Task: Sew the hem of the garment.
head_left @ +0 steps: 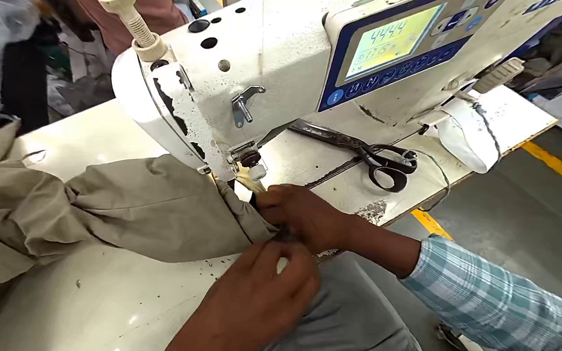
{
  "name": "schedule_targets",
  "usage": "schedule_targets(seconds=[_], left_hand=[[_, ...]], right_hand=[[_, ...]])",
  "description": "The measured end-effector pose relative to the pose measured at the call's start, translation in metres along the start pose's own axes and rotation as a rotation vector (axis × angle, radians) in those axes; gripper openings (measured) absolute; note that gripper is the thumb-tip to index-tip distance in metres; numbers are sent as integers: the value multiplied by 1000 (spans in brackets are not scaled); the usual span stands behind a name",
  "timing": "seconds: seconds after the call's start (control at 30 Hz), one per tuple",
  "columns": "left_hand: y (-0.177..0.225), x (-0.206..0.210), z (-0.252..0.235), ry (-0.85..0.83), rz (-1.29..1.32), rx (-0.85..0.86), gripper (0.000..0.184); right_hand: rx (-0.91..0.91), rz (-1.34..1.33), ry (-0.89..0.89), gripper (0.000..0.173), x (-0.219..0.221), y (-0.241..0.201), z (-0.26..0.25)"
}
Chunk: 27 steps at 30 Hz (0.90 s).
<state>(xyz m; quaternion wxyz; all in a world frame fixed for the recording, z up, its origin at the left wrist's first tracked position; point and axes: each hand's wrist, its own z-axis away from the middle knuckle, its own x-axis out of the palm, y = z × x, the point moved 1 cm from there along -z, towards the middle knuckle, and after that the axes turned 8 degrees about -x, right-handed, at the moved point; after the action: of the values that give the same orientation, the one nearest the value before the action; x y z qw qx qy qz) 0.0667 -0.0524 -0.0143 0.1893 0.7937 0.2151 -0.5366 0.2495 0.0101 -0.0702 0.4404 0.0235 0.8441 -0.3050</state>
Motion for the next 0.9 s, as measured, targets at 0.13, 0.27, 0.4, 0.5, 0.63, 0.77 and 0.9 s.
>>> schedule_targets(seconds=[0.13, 0.27, 0.4, 0.5, 0.63, 0.77, 0.9], left_hand=[[-59, -37, 29, -97, -5, -337, 39], [-148, -63, 55, -248, -252, -455, 62], [-167, -59, 62, -93, -522, -302, 24], [-151, -45, 51, -119, -413, -555, 47], [-44, -49, 21, -54, -180, -561, 41], [-31, -13, -9, -134, -154, -553, 46], [-68, -11, -40, -388, -328, -743, 56]], right_hand=[[92, -158, 62, 34, 1, 2, 2], [205, -343, 147, 36, 3, 1, -2], [143, -64, -2, 46, 11, -12, 0], [143, -17, -2, 45, 13, -15, 1], [134, -19, 22, 43, 15, -13, 0], [110, 6, 52, 29, 16, -16, 0], [126, 50, -1, 30, 15, -16, -2]])
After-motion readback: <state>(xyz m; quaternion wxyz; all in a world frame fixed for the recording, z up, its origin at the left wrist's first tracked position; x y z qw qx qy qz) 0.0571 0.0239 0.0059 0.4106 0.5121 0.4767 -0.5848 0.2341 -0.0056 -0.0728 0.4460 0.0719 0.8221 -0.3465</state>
